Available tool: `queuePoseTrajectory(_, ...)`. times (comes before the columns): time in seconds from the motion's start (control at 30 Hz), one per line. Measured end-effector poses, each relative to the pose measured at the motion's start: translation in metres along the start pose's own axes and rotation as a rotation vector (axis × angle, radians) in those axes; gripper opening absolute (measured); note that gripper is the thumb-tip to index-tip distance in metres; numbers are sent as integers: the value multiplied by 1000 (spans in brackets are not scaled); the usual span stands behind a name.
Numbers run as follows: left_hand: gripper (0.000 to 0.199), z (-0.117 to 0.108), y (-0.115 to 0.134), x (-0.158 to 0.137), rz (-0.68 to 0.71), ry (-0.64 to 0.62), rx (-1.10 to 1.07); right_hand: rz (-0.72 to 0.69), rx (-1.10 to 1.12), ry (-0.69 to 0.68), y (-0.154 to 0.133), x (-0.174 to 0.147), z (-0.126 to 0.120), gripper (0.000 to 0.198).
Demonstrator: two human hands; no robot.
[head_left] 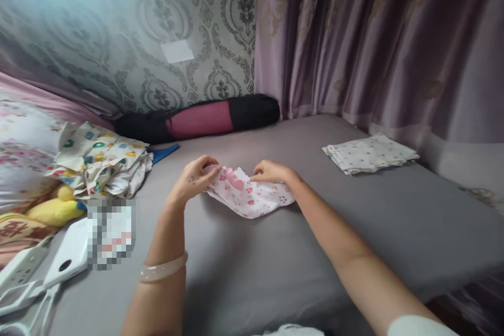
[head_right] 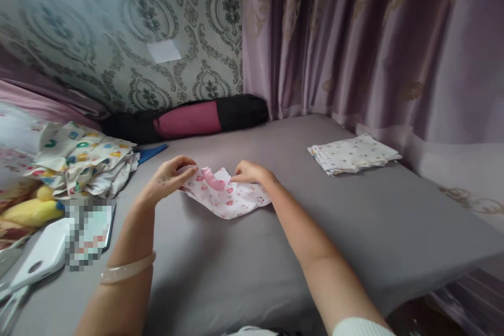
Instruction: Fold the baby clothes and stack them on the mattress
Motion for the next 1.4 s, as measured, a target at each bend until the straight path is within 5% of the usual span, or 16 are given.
queuePoseTrajectory(0.13,26,-14,-8,-19,-49,-56,-80,-3,-36,-168,-1,-6,2,32)
queuePoseTrajectory(0.33,28,-47,-6,-44,-24,-3,-104,-92,-23,-121,-14,-51,-35,23)
queuePoseTrajectory(0.63,30,-104,13,-24,94,247,32,-339,198,238,-58,-104,-117,28)
queuePoseTrajectory(0.8,27,-139,44,-3,145,397,131,-346,75,645,-72,-117,-167,18)
queuePoseTrajectory(0.9,25,-155,68,4,195,419,142,-379,55,758,-85,-124,-183,16)
queuePoseTrajectory(1.0,27,-166,84,2,253,301,-4,-347,111,671,-98,-135,-185,22)
queuePoseTrajectory(1.17,33,-174,81,1,317,160,-301,-424,190,251,-123,-142,-173,31)
queuePoseTrajectory(1.3,28,-173,70,19,208,253,-210,-409,241,544,-120,-135,-193,26)
queuePoseTrajectory(1.4,34,-172,73,26,327,262,-371,-503,316,486,-116,-125,-196,28)
Point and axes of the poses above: each hand's wrist, its own x-axis towards the middle knuckle, its own z-axis out of the palm, y = z × x, the point moved 5 cm from there along x, towards the middle knuckle, and after that the axes turned 15 degrees about -y, right-handed, at the moved point
